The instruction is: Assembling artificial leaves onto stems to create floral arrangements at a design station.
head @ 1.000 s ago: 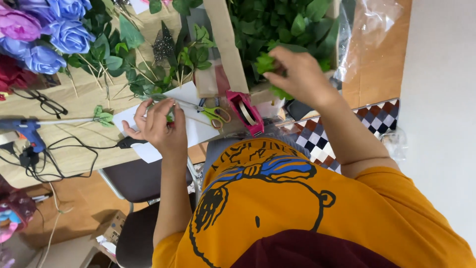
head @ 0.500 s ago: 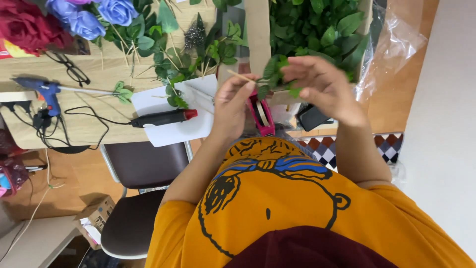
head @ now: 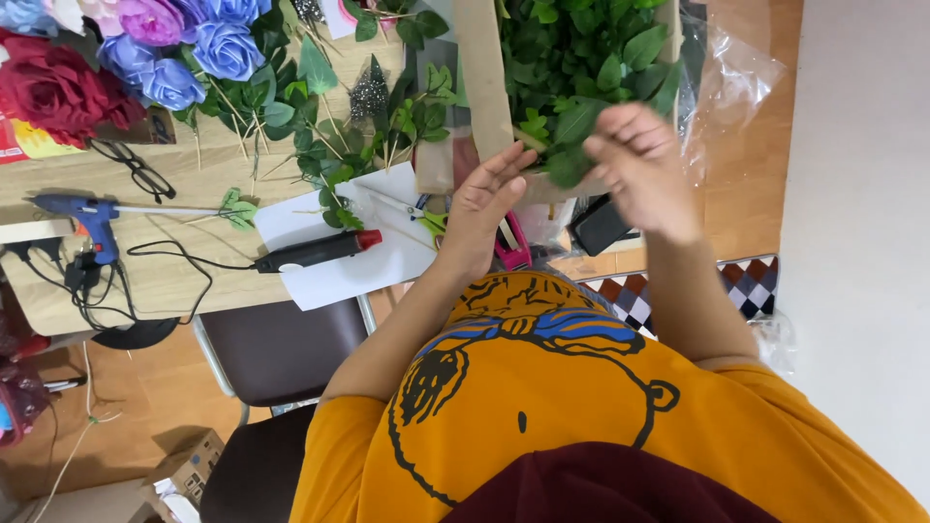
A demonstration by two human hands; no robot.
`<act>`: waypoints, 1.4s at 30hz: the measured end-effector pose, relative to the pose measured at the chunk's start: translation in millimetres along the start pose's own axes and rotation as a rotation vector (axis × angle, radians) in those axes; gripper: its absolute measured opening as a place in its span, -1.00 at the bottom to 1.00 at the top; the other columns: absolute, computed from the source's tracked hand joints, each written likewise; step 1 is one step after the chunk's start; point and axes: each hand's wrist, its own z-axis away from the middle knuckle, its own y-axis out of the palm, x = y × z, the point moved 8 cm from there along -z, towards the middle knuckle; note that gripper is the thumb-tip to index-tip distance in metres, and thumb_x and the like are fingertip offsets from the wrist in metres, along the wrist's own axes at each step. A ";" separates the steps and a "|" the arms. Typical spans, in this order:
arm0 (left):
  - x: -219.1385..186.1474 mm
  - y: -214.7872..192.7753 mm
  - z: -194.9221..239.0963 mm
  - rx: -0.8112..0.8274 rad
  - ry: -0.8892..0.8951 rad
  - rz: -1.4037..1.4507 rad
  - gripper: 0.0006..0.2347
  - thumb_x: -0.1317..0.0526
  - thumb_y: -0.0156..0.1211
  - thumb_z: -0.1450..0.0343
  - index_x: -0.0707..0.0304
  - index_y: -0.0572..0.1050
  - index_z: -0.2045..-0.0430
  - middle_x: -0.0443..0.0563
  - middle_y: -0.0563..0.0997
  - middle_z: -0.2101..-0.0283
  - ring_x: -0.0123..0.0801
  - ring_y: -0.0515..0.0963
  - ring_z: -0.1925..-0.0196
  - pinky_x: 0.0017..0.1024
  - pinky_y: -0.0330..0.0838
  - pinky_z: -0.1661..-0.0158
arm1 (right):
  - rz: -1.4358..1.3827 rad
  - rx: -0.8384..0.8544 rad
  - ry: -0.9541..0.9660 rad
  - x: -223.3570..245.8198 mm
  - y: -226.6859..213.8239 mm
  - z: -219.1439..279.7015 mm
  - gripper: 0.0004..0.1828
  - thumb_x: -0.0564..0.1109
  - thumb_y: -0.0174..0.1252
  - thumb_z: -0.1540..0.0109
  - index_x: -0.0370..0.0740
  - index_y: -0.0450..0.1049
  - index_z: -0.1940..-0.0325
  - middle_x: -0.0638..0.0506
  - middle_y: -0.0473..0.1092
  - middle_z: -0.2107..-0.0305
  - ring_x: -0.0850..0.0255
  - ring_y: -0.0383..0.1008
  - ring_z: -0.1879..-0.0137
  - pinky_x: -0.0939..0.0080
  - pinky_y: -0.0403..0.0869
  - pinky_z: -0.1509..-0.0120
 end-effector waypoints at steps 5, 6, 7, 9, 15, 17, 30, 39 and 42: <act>0.1 -26.7 12.0 -0.048 -0.103 -0.134 -0.68 0.24 0.20 -0.47 0.21 0.42 -0.12 0.08 0.56 -0.15 -0.29 0.51 -0.22 -0.32 0.39 -0.27 | 0.522 0.190 -0.305 87.6 4.7 -16.7 -0.86 -0.39 0.15 -0.49 -0.27 0.41 -0.09 0.02 0.42 0.19 0.40 0.45 0.23 0.57 0.53 0.17; -0.5 -36.3 17.1 -0.115 -0.128 -0.162 -0.73 0.23 0.21 -0.45 0.20 0.48 -0.04 0.04 0.60 -0.08 -0.31 0.57 -0.14 -0.36 0.45 -0.22 | 0.706 0.246 -0.337 92.8 10.0 -21.0 -0.88 -0.41 0.13 -0.54 -0.31 0.40 -0.13 -0.02 0.42 0.20 0.37 0.45 0.22 0.57 0.51 0.15; 0.5 -44.7 19.4 -0.121 -0.128 -0.162 -0.73 0.23 0.21 -0.45 0.20 0.48 -0.04 0.04 0.60 -0.08 -0.31 0.57 -0.14 -0.36 0.45 -0.22 | 0.704 0.251 -0.335 89.3 14.4 -30.2 -0.88 -0.41 0.13 -0.54 -0.31 0.40 -0.13 -0.02 0.42 0.20 0.37 0.45 0.22 0.57 0.51 0.15; 5.4 -75.3 28.6 -0.288 -0.203 -0.174 -0.82 0.28 0.16 -0.47 0.20 0.52 0.06 -0.02 0.66 0.04 -0.44 0.60 0.12 -0.60 0.43 0.29 | 0.669 0.331 -0.294 78.2 31.1 -50.5 -0.86 -0.42 0.17 -0.49 -0.37 0.41 -0.10 -0.07 0.45 0.15 0.34 0.47 0.27 0.51 0.48 0.24; -7.0 -149.8 52.5 -0.513 -0.029 -0.206 -0.85 0.25 0.21 -0.45 0.23 0.57 0.15 0.00 0.68 0.10 -0.40 0.61 0.00 -0.44 0.46 -0.12 | 0.756 0.492 -0.053 -29.3 35.8 -126.0 -0.75 -0.25 0.22 -0.42 -0.33 0.41 -0.17 -0.08 0.45 0.22 0.27 0.50 0.25 0.35 0.51 0.29; -0.3 -194.5 57.1 -0.568 0.046 -0.261 -0.87 0.30 0.22 -0.44 0.24 0.58 0.17 -0.05 0.67 0.13 -0.48 0.59 0.03 -0.50 0.44 -0.07 | 0.833 0.524 -0.082 -54.1 35.0 -137.2 -0.75 -0.25 0.25 -0.40 -0.32 0.41 -0.14 -0.10 0.44 0.20 0.25 0.45 0.27 0.27 0.51 0.31; -62.7 -465.1 -47.7 -1.033 0.010 -1.515 -0.80 0.14 0.41 -0.23 -0.28 0.64 0.32 -0.25 0.66 0.24 -0.15 0.60 0.15 -0.02 0.25 0.22 | 1.000 0.280 -0.567 50.7 53.2 -39.3 -0.71 -0.33 0.24 -0.48 -0.47 0.40 -0.27 -0.38 0.36 -0.16 -0.17 0.36 -0.29 -0.08 0.38 -0.35; -75.7 -485.9 -136.7 -0.969 -0.519 -1.505 -0.77 -0.11 0.24 -0.40 -0.11 0.65 0.26 -0.08 0.64 0.11 -0.16 0.47 -0.08 -0.15 0.24 -0.02 | 0.544 0.012 -0.243 21.1 25.4 22.1 -0.77 -0.28 0.16 -0.48 -0.24 0.41 -0.23 0.07 0.42 0.06 0.38 0.41 -0.07 0.41 0.47 -0.25; -82.9 -466.7 -119.4 -1.012 -0.540 -1.418 -0.86 -0.03 0.25 -0.41 -0.14 0.65 0.33 -0.11 0.69 0.20 -0.23 0.53 0.00 -0.23 0.13 -0.04 | 0.559 -0.079 -0.183 18.7 21.0 33.3 -0.79 -0.25 0.16 -0.45 -0.20 0.44 -0.19 0.08 0.44 0.06 0.42 0.43 -0.09 0.42 0.46 -0.28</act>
